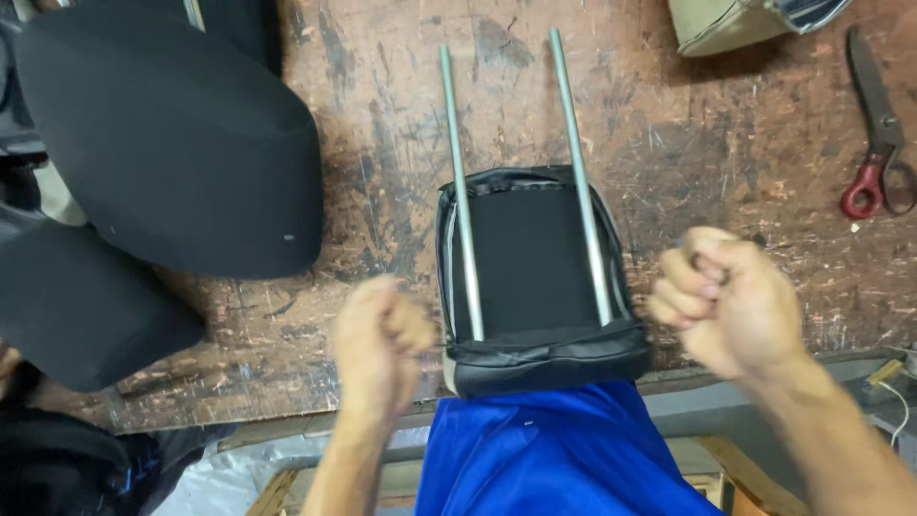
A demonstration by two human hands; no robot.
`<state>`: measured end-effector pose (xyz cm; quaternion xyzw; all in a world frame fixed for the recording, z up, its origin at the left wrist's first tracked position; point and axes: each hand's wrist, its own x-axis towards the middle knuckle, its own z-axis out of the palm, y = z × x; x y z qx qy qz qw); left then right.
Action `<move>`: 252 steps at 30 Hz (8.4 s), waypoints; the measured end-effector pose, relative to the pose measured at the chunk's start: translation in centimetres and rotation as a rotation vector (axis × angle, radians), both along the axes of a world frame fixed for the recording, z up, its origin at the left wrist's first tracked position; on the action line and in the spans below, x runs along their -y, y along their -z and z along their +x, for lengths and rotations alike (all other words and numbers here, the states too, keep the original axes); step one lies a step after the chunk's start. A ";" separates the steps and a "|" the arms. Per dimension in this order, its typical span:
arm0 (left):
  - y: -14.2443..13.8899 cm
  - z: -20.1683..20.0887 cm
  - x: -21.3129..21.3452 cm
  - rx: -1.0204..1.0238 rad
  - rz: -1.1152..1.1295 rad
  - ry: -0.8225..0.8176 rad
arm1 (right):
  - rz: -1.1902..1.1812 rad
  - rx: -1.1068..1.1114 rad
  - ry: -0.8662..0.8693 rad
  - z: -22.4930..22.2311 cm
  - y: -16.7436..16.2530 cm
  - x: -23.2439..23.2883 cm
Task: The person trims excess fabric from a beige upholstered headrest using large shears, then pulls a black fabric cover over a foam headrest with two metal posts, working the cover edges down around the foam and posts by hand. At the end the person sets the finished headrest on the table and picks up another cover and foam piece.
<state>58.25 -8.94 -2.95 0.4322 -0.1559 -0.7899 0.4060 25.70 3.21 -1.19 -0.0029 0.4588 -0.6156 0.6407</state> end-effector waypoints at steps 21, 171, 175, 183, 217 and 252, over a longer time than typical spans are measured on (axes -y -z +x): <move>-4.6 -2.4 -1.7 0.961 -1.473 1.076 | -0.282 -1.648 -0.854 9.1 -2.6 -0.2; -1.7 -3.2 -0.2 0.800 -1.291 1.074 | -0.528 -1.780 -0.758 2.7 6.8 0.9; -2.8 -4.3 0.2 0.816 -1.223 1.172 | -0.542 -1.809 -0.811 3.5 3.1 2.0; -4.5 -5.2 -2.0 0.967 -1.351 0.875 | -0.624 -1.967 -0.857 1.4 -2.8 2.9; 4.7 -2.1 -4.1 -0.311 0.092 0.521 | 0.396 0.483 -0.296 1.0 3.0 -0.7; -3.2 -8.4 -4.2 0.531 0.373 0.471 | -0.512 -0.863 -0.280 7.0 6.4 -0.2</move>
